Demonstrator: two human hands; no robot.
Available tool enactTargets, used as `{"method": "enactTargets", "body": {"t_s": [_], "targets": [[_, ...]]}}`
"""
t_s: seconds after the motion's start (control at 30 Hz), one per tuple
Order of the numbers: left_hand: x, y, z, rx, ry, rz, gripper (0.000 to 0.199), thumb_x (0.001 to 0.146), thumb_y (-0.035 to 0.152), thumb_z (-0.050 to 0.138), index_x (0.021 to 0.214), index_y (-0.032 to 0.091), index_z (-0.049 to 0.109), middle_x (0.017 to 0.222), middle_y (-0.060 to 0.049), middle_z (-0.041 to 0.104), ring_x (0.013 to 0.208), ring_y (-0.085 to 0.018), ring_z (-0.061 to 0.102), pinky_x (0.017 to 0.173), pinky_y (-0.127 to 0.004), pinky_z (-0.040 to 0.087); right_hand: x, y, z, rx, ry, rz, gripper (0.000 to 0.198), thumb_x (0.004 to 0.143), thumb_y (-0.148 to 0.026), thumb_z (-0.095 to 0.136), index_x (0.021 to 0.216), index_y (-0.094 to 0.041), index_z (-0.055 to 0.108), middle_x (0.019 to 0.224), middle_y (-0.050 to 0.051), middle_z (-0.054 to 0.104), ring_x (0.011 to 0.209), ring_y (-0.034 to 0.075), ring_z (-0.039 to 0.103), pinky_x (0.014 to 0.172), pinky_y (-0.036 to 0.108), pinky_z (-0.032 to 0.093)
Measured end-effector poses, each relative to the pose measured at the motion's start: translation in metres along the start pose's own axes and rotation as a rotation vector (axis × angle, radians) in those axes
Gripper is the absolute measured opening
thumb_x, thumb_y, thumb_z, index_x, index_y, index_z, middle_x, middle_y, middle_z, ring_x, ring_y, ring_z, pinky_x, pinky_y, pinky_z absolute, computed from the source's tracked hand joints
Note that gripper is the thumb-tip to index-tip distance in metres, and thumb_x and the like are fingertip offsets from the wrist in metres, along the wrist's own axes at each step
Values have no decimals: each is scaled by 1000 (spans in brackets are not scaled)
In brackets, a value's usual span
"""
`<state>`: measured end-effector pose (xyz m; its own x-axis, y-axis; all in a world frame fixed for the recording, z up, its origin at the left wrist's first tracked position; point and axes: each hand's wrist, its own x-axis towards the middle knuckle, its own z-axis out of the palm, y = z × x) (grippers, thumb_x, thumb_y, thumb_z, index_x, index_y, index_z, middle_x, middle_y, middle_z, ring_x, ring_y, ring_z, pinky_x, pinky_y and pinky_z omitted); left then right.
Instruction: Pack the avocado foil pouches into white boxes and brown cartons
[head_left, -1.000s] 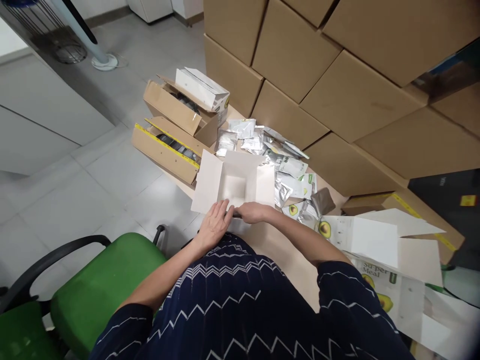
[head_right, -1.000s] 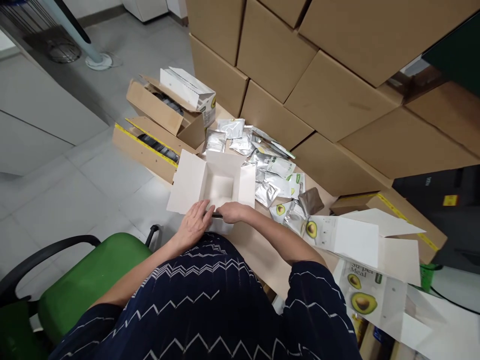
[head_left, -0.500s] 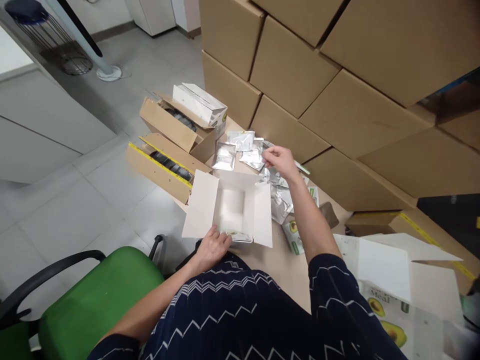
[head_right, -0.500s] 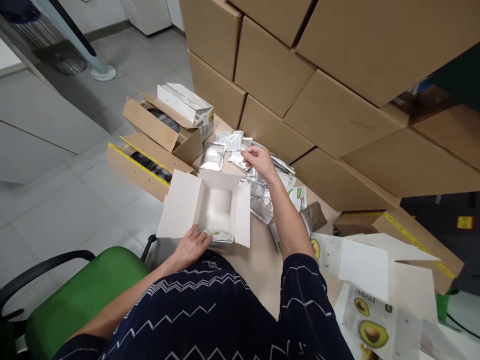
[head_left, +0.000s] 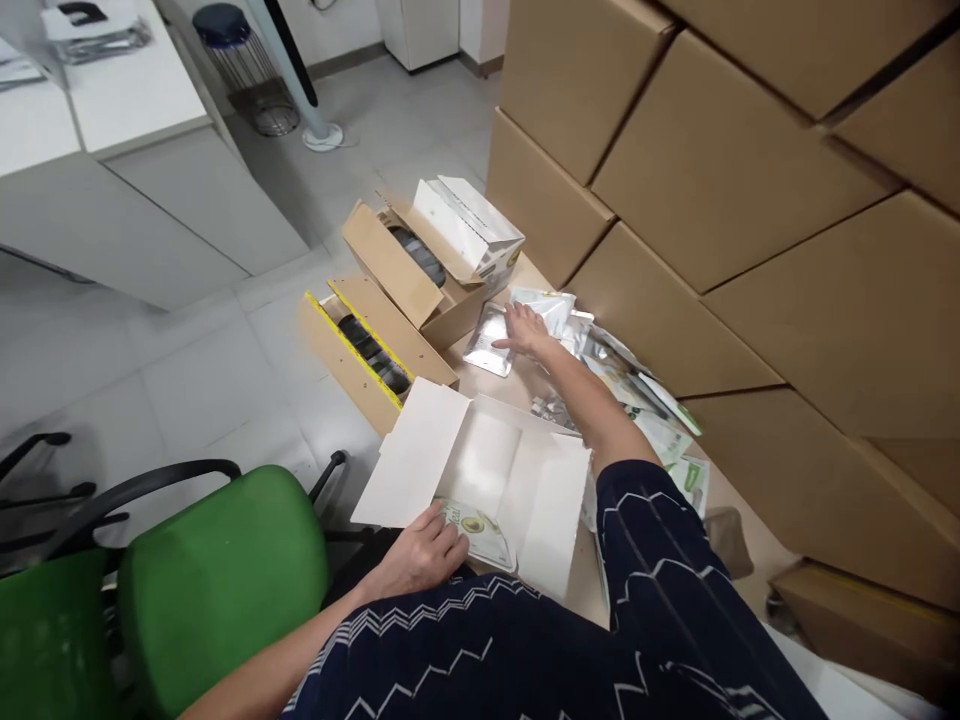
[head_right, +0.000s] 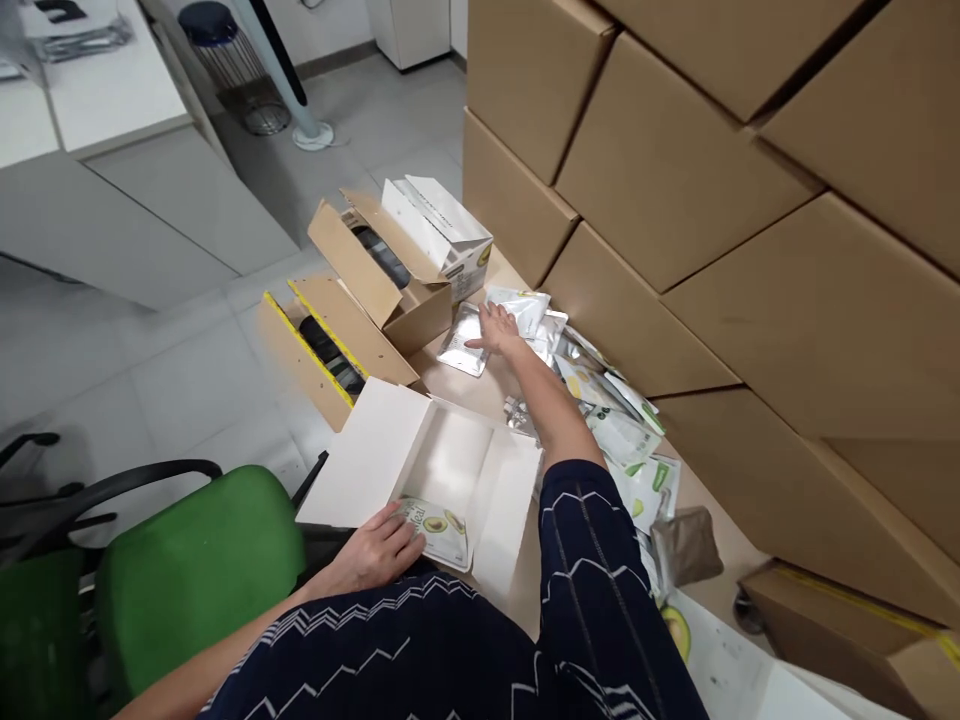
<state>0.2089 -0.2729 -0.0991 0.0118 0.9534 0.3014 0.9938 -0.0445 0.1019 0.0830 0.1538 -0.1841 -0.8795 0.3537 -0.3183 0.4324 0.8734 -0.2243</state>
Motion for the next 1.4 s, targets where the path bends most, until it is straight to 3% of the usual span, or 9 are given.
{"method": "enactTargets", "body": {"t_s": [0.27, 0.4, 0.53, 0.73, 0.93, 1.0, 1.17, 1.27, 1.4], "targets": [[3, -4, 1, 16, -34, 21, 13, 93, 13, 48, 96, 20, 59, 75, 1, 60, 72, -14, 60, 104, -39, 49, -10, -7, 17, 45, -87, 265, 128, 54, -56, 87, 156, -16, 20, 146, 26, 42, 131, 43, 43, 104, 51, 36], [2, -6, 2, 18, -47, 48, 15, 92, 11, 49, 98, 20, 59, 76, 0, 60, 71, -14, 58, 104, -40, 47, -60, 11, 19, 252, -27, 485, 99, 64, -51, 81, 144, -12, 38, 122, 20, 62, 112, 34, 58, 94, 43, 44], [2, -6, 5, 38, -76, 70, 13, 91, 10, 50, 96, 19, 58, 74, 0, 59, 69, -15, 57, 102, -41, 47, -119, 30, 14, 526, 119, 514, 45, 73, -49, 68, 101, -15, 62, 87, 6, 65, 84, 22, 59, 73, 31, 47], [4, -7, 0, -25, -197, 68, 14, 93, 9, 47, 92, 19, 58, 75, -1, 59, 72, -16, 57, 104, -42, 44, -221, 39, -45, 622, 625, 356, 25, 78, -45, 59, 83, -20, 55, 75, -2, 54, 71, 15, 51, 70, 30, 46], [9, -6, -7, -107, -281, 40, 22, 95, 8, 43, 109, 17, 58, 84, -3, 62, 80, -18, 58, 105, -44, 41, -356, -28, -118, 548, 1178, 282, 41, 88, -49, 56, 121, -25, 56, 94, 6, 62, 80, 22, 62, 71, 39, 51], [10, -5, -9, -80, -276, 51, 24, 95, 7, 43, 111, 16, 58, 86, -4, 63, 83, -19, 58, 105, -44, 41, -384, -59, -121, 587, 1025, 228, 38, 89, -48, 57, 123, -31, 60, 93, 5, 64, 78, 23, 64, 68, 40, 52], [11, -2, -12, -37, -275, 65, 23, 96, 9, 43, 111, 15, 59, 85, -4, 63, 81, -19, 57, 96, -39, 44, -371, -119, -87, 474, 193, -49, 37, 98, -34, 41, 127, -35, 63, 117, 3, 70, 107, 26, 64, 90, 41, 52], [10, -2, -11, -30, -275, 60, 24, 96, 8, 42, 113, 14, 58, 85, -5, 64, 81, -19, 58, 94, -38, 44, -337, -137, -57, 388, -56, -134, 41, 98, -23, 34, 132, -29, 57, 128, 6, 66, 112, 24, 62, 91, 35, 47], [10, -3, -8, -33, -289, 57, 22, 97, 11, 43, 112, 14, 59, 84, -4, 64, 82, -19, 59, 96, -38, 44, -310, -143, -27, 219, -340, -136, 35, 95, -16, 36, 124, -17, 56, 106, 12, 72, 91, 23, 66, 74, 30, 43]]}}
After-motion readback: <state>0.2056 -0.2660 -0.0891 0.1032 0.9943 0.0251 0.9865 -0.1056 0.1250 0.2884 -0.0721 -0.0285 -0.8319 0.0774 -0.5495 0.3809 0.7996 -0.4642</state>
